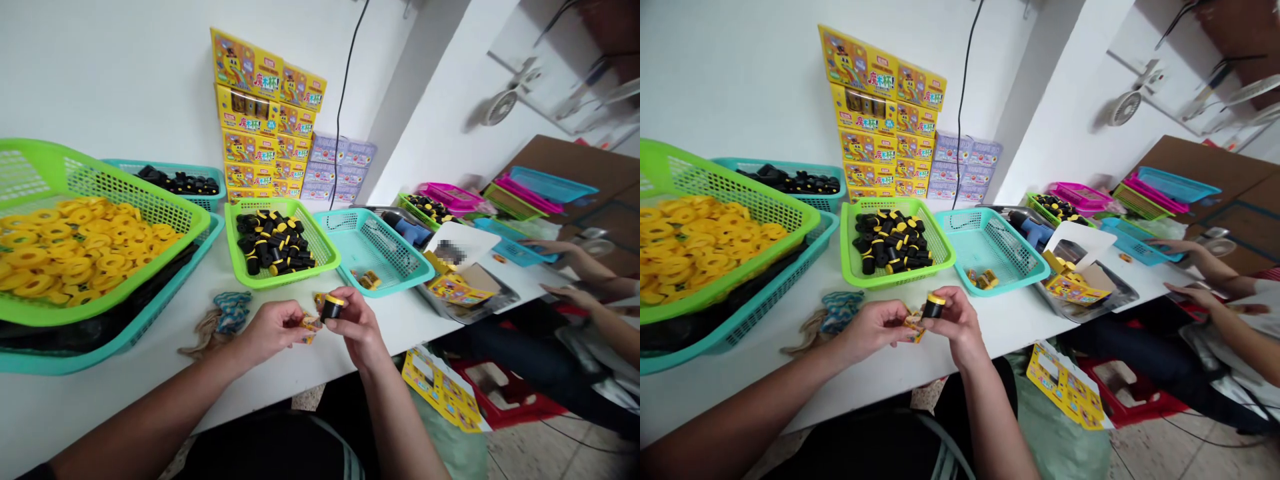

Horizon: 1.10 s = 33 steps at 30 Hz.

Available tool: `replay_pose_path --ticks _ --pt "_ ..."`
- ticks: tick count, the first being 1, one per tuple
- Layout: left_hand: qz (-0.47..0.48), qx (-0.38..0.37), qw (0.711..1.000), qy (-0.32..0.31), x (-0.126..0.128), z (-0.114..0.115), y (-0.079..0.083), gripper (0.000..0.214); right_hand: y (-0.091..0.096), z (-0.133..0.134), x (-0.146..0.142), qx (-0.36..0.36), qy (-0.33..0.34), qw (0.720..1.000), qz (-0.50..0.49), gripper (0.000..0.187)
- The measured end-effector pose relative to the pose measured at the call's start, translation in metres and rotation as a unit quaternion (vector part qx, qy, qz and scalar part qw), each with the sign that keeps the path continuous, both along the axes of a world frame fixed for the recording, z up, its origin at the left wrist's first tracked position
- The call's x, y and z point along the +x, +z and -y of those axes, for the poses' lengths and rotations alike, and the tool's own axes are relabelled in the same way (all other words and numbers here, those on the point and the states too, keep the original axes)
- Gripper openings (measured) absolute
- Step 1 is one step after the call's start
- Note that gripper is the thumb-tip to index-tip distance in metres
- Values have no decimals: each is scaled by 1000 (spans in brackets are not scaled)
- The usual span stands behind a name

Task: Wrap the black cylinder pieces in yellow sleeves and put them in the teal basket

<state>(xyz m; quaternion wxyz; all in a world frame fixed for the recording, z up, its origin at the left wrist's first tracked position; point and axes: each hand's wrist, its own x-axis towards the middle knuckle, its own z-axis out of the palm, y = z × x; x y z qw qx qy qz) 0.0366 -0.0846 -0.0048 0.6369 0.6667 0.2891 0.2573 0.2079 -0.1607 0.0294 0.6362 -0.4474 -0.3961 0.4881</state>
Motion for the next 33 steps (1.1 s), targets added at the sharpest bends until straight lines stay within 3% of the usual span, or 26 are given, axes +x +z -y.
replay_pose_path --ticks 8,26,33 --pt "17 17 1000 -13 1 2 4 33 -11 -5 -8 -14 48 999 7 44" --pt "51 -82 995 -11 -2 1 11 36 -10 -6 -19 -12 -11 1000 -27 43" --pt "82 -107 991 -10 0 4 15 35 -12 -5 -25 16 -46 999 -6 31"
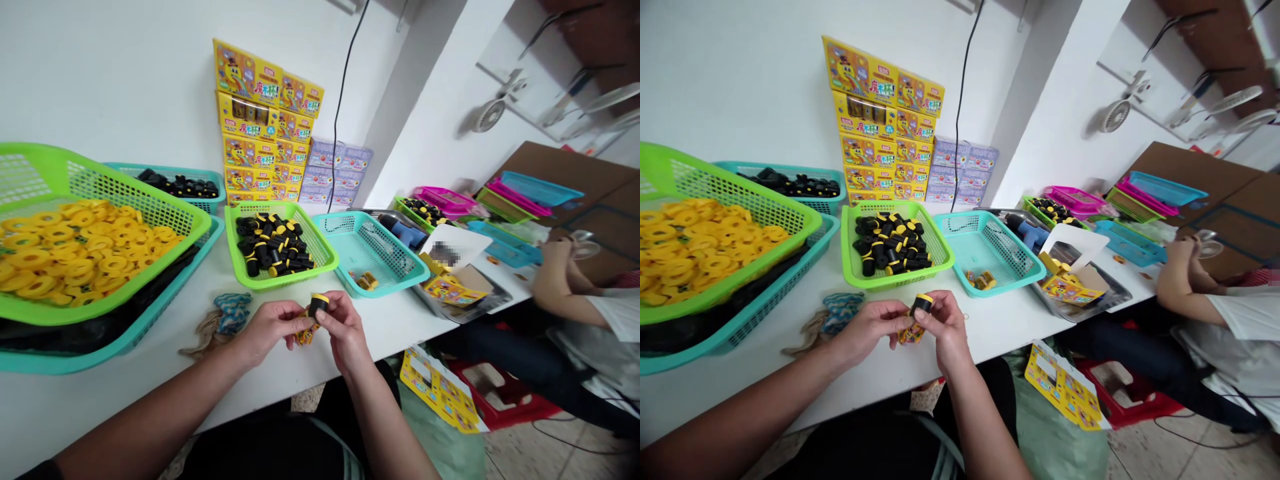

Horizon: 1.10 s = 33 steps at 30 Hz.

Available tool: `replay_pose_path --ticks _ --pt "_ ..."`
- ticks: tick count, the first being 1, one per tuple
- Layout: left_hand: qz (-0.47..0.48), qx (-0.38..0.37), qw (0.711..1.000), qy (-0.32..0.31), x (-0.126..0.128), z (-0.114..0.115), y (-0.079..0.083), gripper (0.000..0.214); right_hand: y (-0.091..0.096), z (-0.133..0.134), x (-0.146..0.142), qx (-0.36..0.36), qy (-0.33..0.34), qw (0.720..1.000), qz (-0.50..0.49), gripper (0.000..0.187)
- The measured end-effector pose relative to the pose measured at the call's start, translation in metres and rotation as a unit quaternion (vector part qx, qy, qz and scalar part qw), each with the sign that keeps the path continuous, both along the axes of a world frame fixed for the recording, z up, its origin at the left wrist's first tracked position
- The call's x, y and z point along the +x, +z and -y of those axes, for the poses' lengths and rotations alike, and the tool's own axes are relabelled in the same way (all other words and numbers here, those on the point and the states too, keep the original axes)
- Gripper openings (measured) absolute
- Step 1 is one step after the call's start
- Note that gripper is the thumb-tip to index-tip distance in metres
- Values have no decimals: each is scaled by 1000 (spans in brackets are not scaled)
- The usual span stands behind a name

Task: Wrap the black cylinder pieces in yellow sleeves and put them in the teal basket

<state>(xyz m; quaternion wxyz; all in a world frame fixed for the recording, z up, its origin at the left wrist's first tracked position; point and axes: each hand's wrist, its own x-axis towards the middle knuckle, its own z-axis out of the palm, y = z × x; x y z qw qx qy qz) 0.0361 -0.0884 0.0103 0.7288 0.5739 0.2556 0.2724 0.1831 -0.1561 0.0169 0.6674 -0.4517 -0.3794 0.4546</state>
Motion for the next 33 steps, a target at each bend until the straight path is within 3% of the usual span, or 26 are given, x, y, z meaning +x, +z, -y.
replay_pose_path --ticks 12,16,24,33 --pt "50 -113 992 -35 0 3 -5 34 -8 1 -3 57 -110 987 100 25" --pt "62 -152 985 -43 0 3 -7 34 -7 2 -2 59 -108 981 149 24" --pt "117 -219 965 -83 2 2 -12 31 -8 1 -10 41 -134 982 126 28" --pt "151 -236 958 -64 4 1 -10 24 -10 -2 -5 67 -85 980 165 15"
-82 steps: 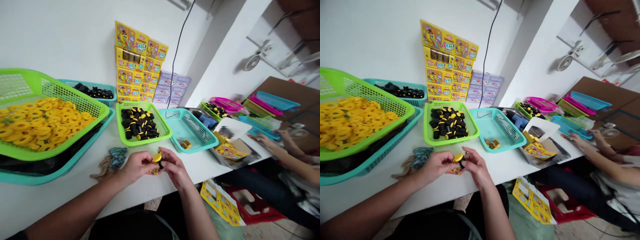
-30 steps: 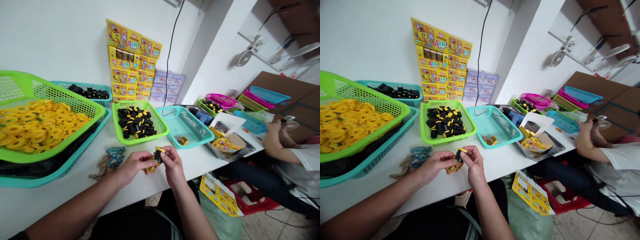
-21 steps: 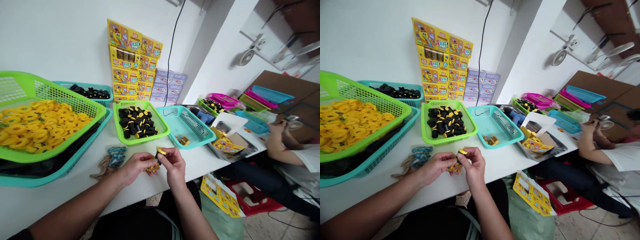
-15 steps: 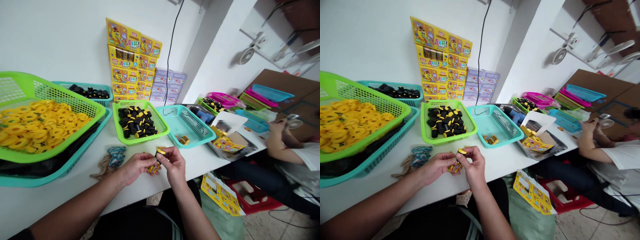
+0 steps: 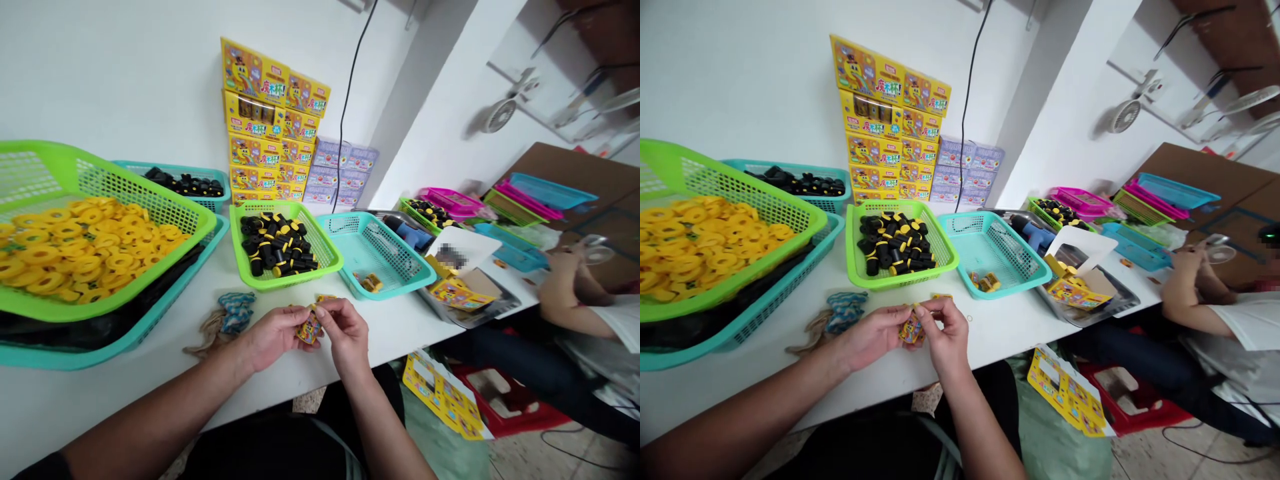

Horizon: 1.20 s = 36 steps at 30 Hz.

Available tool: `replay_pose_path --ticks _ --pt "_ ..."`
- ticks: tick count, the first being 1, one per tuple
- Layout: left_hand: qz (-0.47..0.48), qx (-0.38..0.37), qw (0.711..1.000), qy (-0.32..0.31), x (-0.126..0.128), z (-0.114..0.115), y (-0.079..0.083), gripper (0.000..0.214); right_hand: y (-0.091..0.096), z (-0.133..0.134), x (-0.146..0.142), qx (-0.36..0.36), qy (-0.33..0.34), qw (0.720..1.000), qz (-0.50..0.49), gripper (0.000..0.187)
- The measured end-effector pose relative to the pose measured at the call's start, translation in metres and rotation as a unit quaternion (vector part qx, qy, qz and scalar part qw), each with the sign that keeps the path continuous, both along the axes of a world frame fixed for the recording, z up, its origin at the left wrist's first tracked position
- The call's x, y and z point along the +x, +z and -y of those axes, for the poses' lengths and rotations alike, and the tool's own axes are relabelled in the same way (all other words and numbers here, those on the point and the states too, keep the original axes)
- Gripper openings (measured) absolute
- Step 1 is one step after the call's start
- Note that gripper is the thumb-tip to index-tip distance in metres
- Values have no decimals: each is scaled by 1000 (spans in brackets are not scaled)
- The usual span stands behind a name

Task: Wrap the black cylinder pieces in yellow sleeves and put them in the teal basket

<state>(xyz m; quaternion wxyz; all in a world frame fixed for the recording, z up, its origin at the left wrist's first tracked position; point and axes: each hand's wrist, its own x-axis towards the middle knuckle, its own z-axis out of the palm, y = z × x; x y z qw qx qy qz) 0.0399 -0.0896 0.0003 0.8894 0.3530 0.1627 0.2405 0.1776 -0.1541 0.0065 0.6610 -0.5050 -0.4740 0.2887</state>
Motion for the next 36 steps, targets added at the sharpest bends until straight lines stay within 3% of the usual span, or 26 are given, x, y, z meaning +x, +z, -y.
replay_pose_path --ticks 8,14,20,28,32,36 --pt "0 8 1000 -11 -1 -1 -2 20 -5 -3 1 -13 -19 998 -65 13" --pt "8 6 1000 -25 -2 -3 -2 24 -1 -3 5 -27 23 995 -92 19" --pt "12 -3 1000 4 -2 -4 -1 23 1 2 5 -31 33 995 89 22" --pt "1 -38 999 -13 -2 -5 -4 31 9 3 8 10 11 988 151 27" --pt "2 -25 999 30 -4 -10 -2 18 10 3 7 37 18 972 232 33" --pt "8 -38 996 77 -5 -13 1 26 2 0 8 67 -22 944 323 29"
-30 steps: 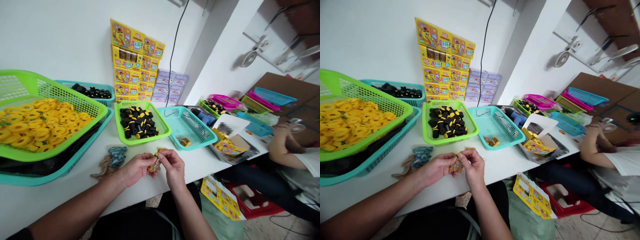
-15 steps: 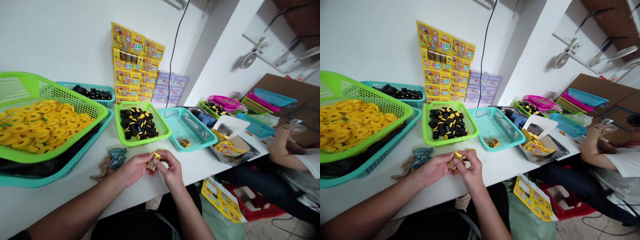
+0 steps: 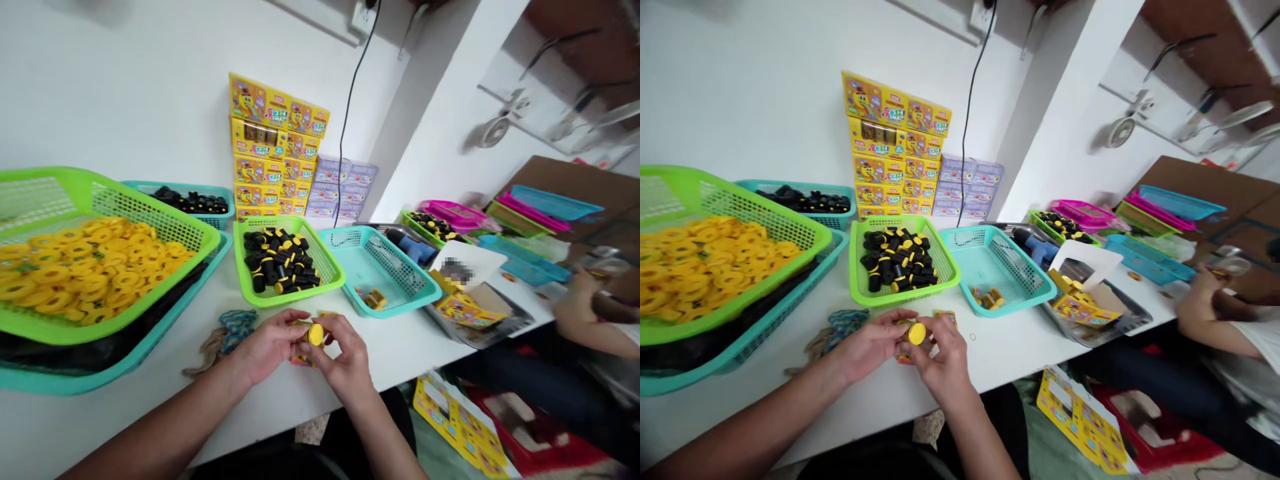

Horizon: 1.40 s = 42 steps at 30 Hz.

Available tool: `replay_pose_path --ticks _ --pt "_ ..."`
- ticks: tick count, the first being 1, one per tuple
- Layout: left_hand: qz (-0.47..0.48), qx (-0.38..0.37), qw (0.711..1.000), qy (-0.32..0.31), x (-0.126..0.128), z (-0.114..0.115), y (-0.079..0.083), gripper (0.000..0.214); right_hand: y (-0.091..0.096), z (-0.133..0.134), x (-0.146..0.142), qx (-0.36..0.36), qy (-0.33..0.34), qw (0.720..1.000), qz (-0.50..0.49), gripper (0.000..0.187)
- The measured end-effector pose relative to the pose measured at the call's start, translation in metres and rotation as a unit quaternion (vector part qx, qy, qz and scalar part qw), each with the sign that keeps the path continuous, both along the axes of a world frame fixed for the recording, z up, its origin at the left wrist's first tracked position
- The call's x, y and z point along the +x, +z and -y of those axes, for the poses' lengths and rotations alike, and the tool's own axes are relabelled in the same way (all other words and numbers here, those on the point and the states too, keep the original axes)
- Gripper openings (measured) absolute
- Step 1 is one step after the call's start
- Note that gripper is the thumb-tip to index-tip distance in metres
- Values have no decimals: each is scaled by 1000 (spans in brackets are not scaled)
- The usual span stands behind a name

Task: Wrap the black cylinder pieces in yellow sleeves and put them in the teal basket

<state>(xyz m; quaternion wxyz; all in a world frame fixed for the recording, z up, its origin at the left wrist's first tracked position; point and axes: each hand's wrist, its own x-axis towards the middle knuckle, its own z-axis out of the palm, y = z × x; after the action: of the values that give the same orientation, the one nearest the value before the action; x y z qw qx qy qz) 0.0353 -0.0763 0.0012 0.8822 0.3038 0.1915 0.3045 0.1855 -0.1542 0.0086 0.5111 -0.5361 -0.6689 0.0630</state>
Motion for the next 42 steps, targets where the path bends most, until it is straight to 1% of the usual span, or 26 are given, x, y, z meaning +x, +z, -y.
replay_pose_path --ticks 1,3,4,6,8,10,12,14,17,20,23,25,27,30,33,36,39,42 --pt "-1 -14 1000 8 1 0 0 24 -2 -1 0 21 -14 999 30 28" --pt "-15 -51 999 1 3 1 0 25 -6 -1 0 57 -34 994 90 34" --pt "-25 -66 997 -7 4 1 -1 28 -7 -1 -1 65 -35 991 116 38" --pt "-39 -79 996 -18 4 2 -1 29 -8 0 -3 57 -21 988 139 41" --pt "-32 -76 996 -18 4 1 -1 22 -9 2 -6 34 -6 993 111 43" --pt "-14 -78 997 -12 3 0 0 15 -10 2 -9 18 -21 998 50 44" --pt "3 -85 996 -2 1 -2 2 11 -12 2 -11 12 -44 999 4 35" --pt "6 -95 995 16 1 -3 3 10 -15 1 -12 15 -51 999 -8 26" --pt "-5 -120 992 44 1 -4 2 8 -18 0 -14 50 -52 997 33 30" --pt "-5 -118 992 35 3 -3 1 10 -19 -1 -15 79 -58 992 83 34" --pt "-3 -111 993 31 5 -1 1 11 -20 0 -16 63 -53 995 56 34" --pt "1 -114 992 51 5 0 2 8 -21 -1 -16 59 -61 996 28 33" --pt "-7 -118 991 58 4 0 4 9 -23 -2 -14 62 -69 995 26 30" --pt "-35 -132 990 49 4 -1 4 10 -25 -4 -12 64 -74 994 51 26" --pt "-43 -144 987 51 5 -2 5 13 -24 -6 -11 79 -71 990 90 29" --pt "-46 -137 988 61 6 0 5 13 -22 -7 -11 92 -66 988 105 31" --pt "-52 -127 989 51 7 3 7 12 -20 -7 -11 106 -72 986 110 30" --pt "-79 -123 989 36 8 5 9 17 -20 -5 -9 126 -82 975 163 28"
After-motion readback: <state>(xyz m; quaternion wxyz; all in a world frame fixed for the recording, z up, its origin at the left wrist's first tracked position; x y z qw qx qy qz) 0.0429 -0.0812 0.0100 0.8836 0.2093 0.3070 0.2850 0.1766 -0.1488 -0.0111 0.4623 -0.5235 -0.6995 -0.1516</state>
